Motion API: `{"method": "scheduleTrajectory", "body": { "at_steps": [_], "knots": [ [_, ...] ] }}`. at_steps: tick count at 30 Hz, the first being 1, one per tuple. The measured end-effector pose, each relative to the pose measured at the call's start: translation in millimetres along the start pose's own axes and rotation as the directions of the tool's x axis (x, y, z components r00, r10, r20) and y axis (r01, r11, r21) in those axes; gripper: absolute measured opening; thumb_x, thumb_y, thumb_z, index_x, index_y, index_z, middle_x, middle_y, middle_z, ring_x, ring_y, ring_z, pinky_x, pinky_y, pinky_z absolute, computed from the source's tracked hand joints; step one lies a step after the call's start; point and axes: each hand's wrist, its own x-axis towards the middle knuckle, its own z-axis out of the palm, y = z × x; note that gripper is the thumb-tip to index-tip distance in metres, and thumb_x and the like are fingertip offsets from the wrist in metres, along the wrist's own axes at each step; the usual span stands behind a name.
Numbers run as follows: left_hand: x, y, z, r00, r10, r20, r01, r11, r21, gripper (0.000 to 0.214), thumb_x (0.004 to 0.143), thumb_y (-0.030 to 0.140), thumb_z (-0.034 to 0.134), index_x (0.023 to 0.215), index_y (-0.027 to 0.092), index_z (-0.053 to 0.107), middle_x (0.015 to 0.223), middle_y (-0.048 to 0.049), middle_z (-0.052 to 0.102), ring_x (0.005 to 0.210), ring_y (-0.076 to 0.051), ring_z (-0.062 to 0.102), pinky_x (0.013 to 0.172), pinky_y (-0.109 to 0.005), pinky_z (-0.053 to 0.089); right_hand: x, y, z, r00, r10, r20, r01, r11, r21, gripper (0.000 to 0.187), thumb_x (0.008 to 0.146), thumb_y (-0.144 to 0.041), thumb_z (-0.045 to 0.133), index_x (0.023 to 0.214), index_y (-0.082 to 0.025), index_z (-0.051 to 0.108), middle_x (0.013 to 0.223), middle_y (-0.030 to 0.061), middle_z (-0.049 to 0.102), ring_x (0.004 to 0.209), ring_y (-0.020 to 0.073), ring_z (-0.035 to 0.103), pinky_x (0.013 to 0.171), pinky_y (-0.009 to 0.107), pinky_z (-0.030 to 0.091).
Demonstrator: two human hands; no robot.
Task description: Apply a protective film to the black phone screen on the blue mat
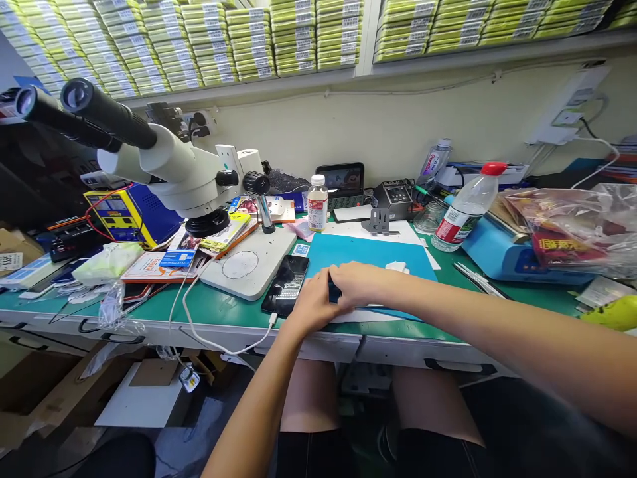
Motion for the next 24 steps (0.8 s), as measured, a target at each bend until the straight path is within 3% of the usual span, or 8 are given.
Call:
{"method": "scheduleTrajectory", "body": {
  "at_steps": [24],
  "knots": [
    [0, 1, 2.1, 1.000, -0.019, 0.005, 0.019, 1.000, 0.005, 0.062, 0.073, 0.041, 0.076, 0.123, 0.019, 0.047, 0.120, -0.0123, 0.063, 0.111, -0.034, 0.060, 0.090, -0.044, 0.047, -5, 14, -1, 0.999, -0.036, -0.013, 0.037, 0.998, 0.059, 0.057, 0.063, -0.028, 0.073, 0.116, -0.013, 0.056, 0.101, 0.0136, 0.068, 0.084, 0.0294, 0.066, 0.053, 0.031, 0.038]
  ]
}}
